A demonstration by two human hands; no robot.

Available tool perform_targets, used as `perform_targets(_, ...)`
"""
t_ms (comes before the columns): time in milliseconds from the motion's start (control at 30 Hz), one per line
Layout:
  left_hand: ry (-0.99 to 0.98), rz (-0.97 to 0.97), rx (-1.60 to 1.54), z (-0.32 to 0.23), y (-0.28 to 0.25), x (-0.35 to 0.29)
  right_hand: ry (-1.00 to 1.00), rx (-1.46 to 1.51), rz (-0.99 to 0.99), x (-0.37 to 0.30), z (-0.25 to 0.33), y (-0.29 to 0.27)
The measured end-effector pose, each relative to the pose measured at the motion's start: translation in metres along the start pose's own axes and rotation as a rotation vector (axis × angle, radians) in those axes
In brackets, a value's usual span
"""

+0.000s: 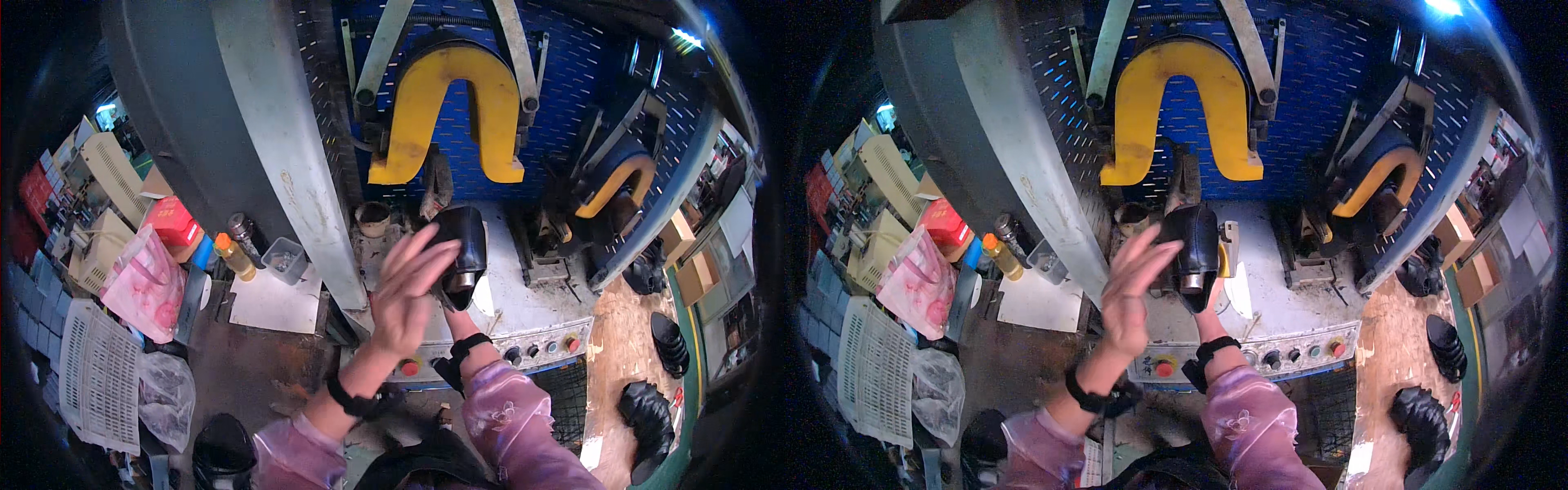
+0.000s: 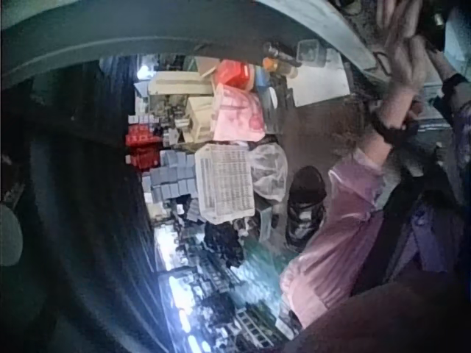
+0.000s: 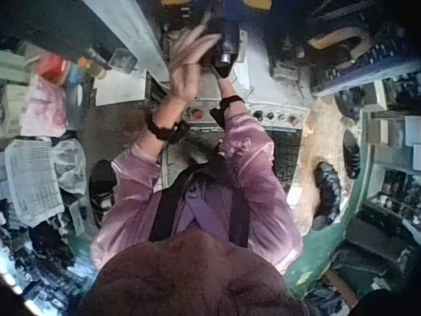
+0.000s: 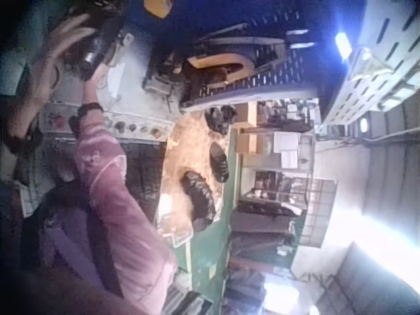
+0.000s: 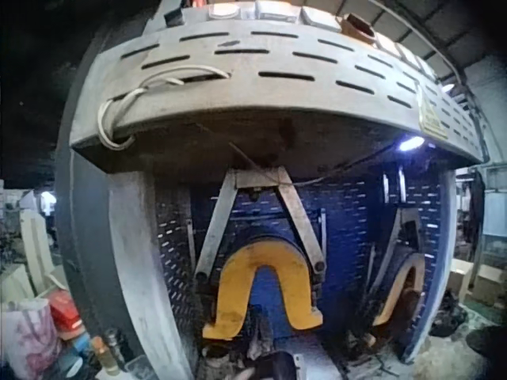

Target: Using a heat-shaping machine to form and last shoe upper components.

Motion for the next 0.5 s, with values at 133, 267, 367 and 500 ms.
perform_targets(133,-0.374,-0.101,-0.104,0.018,-0.013,-0.081,0.005,-0.18,-0.135,0.018,-0.02,-0.009)
perform_targets(267,-0.454,0.083,-0.151,0.016,-0.01,-0.125,0.018,-0.426,-0.29,-0.035,-0.003,-0.06)
perform_targets(367,-0.662,0.069,-0.268,0.021,-0.01,-0.149,0.037,-0.611,-0.406,-0.024,-0.005,-0.07)
perform_targets(500,-0.812,0.132,-0.25,0.022,-0.019,-0.167,0.066,-0.831,-0.535,-0.012,-0.011,-0.081)
Point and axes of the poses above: each hand's wrist, its own x-axis towards the middle knuckle, its own y-axis out of the palm, z = x × y, the point moved 3 cm from there along x, towards the middle knuckle, and after that the axes turned 1 degree about y, right-handed, at the moved point
